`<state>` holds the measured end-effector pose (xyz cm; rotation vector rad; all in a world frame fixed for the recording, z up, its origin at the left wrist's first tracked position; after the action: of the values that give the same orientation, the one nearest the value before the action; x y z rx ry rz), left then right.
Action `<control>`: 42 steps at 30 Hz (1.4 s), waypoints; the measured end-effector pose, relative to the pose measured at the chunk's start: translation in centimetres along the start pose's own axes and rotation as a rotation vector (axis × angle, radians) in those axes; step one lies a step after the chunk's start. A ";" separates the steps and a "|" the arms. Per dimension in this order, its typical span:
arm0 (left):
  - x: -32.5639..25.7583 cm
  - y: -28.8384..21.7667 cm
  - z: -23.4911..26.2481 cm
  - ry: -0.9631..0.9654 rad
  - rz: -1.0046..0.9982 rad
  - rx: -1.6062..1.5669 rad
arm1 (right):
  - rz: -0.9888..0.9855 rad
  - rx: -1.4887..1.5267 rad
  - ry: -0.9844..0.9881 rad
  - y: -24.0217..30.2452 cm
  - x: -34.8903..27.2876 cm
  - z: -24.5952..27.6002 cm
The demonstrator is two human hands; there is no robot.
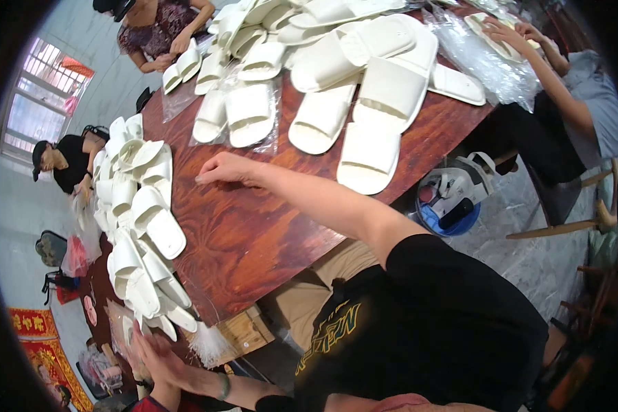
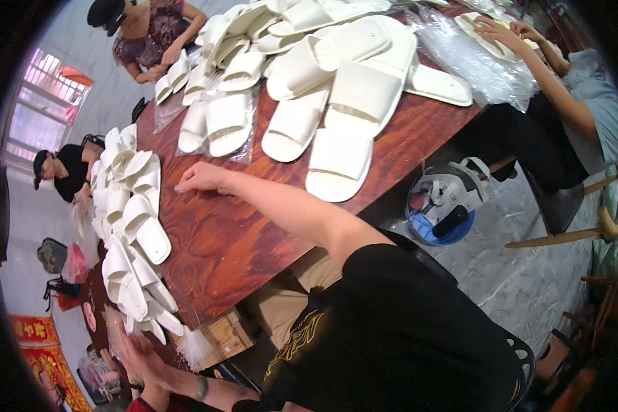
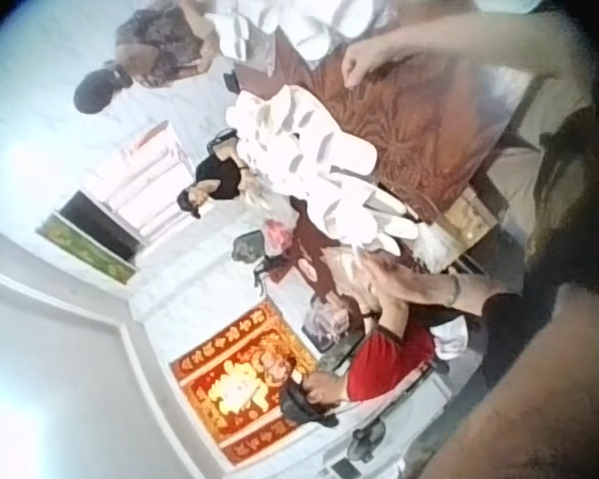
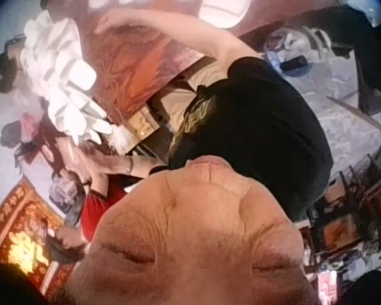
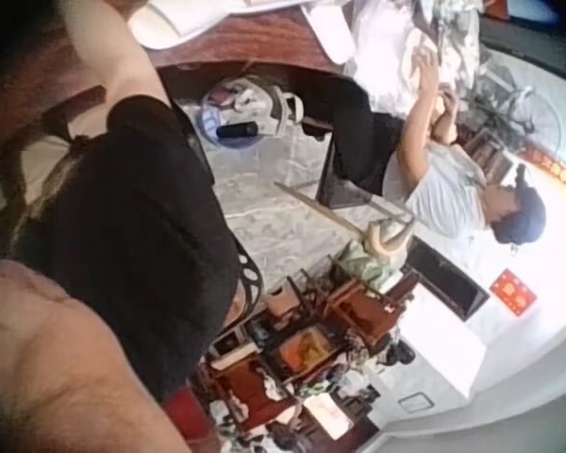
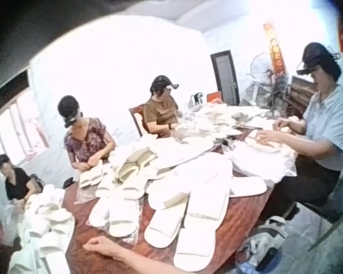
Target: Inspecting and cleaning white slippers at a production table.
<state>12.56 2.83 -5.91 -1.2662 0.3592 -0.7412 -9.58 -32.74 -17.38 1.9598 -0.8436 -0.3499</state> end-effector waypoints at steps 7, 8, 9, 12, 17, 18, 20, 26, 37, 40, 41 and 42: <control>-11.6 1.6 -9.5 0.033 -0.040 -0.182 | 0.071 -0.091 0.050 -1.3 0.7 0.3; -12.2 2.0 -10.8 0.015 -0.008 -0.190 | 0.028 -0.167 0.025 -1.6 0.6 0.4; -12.6 2.2 -12.2 0.062 0.027 -0.199 | 0.114 -0.213 0.040 -1.6 0.5 0.3; -13.6 2.4 -15.0 0.198 0.062 -0.264 | 0.332 -0.536 0.019 -1.6 -0.1 -0.1; -14.9 4.5 -16.4 0.380 0.022 -0.110 | 0.467 -0.753 0.093 -1.9 -0.6 -0.4; -14.7 5.5 -16.3 0.364 0.017 -0.039 | 0.465 -0.787 0.098 -2.0 -0.4 -0.5; -14.4 8.4 -16.2 0.281 0.139 0.133 | 0.404 -0.785 0.124 -2.2 -0.2 -0.3; -15.4 13.8 -18.7 0.133 -0.126 0.997 | 0.338 -0.712 0.167 -1.9 -0.2 -0.5; -16.9 16.2 -22.9 0.334 -0.270 1.072 | 0.139 -0.634 0.150 -1.4 -0.7 -1.0; -16.3 17.7 -22.7 0.327 -0.242 1.089 | 0.158 -0.654 0.151 -1.4 -0.6 -1.0; -16.2 18.1 -22.6 0.296 -0.253 1.054 | 0.152 -0.659 0.151 -1.4 -0.6 -1.0; -15.9 18.6 -22.6 0.323 -0.218 1.052 | 0.095 -0.668 0.135 -1.5 -0.6 -1.1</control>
<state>-7.36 -0.70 -32.39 -0.1877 0.0469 -1.1176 -8.85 -31.14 -18.16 1.3022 -0.6237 -0.3791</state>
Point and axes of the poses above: each hand's wrist, its own x-axis towards the middle knuckle, its own z-axis out of the back of the hand, y = z × x, the point moved 2 cm from there along x, towards the middle knuckle, and after that the axes turned 15 degrees about x, right-handed, at the moved point
